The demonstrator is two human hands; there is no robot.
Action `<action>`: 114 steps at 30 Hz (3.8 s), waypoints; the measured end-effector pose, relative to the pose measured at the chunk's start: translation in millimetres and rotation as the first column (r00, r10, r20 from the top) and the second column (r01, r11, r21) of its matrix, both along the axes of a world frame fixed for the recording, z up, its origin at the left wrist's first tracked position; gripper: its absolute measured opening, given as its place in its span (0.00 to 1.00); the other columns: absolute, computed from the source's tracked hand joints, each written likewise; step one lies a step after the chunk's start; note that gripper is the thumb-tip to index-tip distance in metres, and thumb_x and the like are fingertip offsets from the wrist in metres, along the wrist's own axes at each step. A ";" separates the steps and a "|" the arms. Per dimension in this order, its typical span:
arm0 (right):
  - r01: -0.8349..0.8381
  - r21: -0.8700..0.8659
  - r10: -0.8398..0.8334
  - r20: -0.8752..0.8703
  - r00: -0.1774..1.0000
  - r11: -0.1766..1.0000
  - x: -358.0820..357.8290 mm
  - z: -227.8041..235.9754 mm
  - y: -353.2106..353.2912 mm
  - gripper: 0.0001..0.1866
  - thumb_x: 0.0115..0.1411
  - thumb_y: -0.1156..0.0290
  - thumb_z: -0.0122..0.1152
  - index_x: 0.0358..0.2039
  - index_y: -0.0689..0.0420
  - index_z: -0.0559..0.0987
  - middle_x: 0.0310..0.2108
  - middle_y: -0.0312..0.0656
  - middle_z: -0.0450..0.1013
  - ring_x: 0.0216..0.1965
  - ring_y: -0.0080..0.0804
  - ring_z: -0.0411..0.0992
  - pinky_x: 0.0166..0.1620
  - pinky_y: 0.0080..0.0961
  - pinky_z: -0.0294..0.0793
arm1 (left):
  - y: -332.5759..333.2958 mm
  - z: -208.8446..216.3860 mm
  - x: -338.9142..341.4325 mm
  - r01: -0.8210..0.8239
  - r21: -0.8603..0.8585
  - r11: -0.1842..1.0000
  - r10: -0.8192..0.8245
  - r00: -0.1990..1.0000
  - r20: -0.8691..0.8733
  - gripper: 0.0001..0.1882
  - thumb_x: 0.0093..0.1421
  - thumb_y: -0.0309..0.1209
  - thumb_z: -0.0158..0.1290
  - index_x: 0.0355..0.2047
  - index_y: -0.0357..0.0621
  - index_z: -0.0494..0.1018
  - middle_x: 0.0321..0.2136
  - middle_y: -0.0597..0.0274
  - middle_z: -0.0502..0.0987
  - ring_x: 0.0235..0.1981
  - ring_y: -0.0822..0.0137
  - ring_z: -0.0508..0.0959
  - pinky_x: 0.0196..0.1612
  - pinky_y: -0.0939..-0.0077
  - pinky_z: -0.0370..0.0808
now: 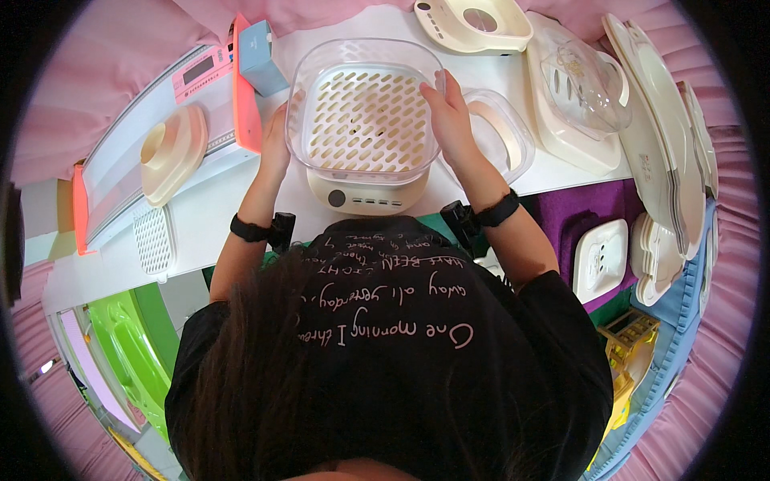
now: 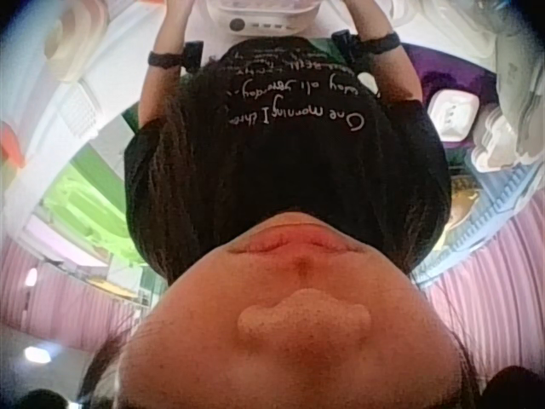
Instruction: The person pushes two strollers, then walks to a counter and assembles the base, tray, and lid of a bottle sterilizer.
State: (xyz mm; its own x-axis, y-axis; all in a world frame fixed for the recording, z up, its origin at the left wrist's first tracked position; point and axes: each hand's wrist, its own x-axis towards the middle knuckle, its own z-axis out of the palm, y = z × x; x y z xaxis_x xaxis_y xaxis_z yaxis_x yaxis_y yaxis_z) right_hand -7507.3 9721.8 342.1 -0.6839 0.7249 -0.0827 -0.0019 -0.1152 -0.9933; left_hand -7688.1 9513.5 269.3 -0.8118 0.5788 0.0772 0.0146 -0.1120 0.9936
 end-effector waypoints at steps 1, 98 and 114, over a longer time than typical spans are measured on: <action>-0.011 0.001 0.011 0.011 1.000 1.000 0.6 -0.1 0.8 0.30 0.59 0.64 0.49 0.59 0.63 0.56 0.60 0.47 0.53 0.63 0.34 0.49 0.62 0.27 0.43 | -0.5 -2.4 -2.8 -0.012 -0.035 0.999 0.011 0.999 -0.043 0.24 0.65 0.37 0.35 0.52 0.29 0.64 0.50 0.47 0.69 0.51 0.62 0.69 0.55 0.75 0.61; -0.181 0.736 0.315 -0.047 0.948 0.652 62.2 58.2 6.0 0.32 0.50 0.75 0.57 0.58 0.57 0.62 0.52 0.46 0.64 0.54 0.35 0.60 0.55 0.30 0.59 | -35.7 131.2 18.9 0.243 0.110 0.964 -0.266 0.913 0.311 0.32 0.63 0.49 0.30 0.60 0.40 0.54 0.51 0.43 0.65 0.35 0.63 0.73 0.34 0.68 0.76; -0.080 0.486 0.064 0.050 0.997 0.870 41.5 42.4 7.4 0.16 0.63 0.71 0.47 0.48 0.67 0.70 0.38 0.47 0.75 0.29 0.26 0.75 0.32 0.17 0.73 | -14.1 111.4 35.1 0.077 0.030 0.997 -0.064 0.950 -0.306 0.31 0.65 0.49 0.28 0.61 0.39 0.51 0.55 0.49 0.60 0.56 0.58 0.63 0.56 0.69 0.59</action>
State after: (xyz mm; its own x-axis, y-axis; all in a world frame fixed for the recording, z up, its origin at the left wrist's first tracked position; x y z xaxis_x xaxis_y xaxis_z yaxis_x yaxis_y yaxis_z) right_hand -7465.7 9729.3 384.5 -0.7386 0.6277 0.2459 0.0200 0.3851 -0.9227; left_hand -7653.0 9499.4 380.7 -0.7033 0.6248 0.3391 0.3066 -0.1638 0.9377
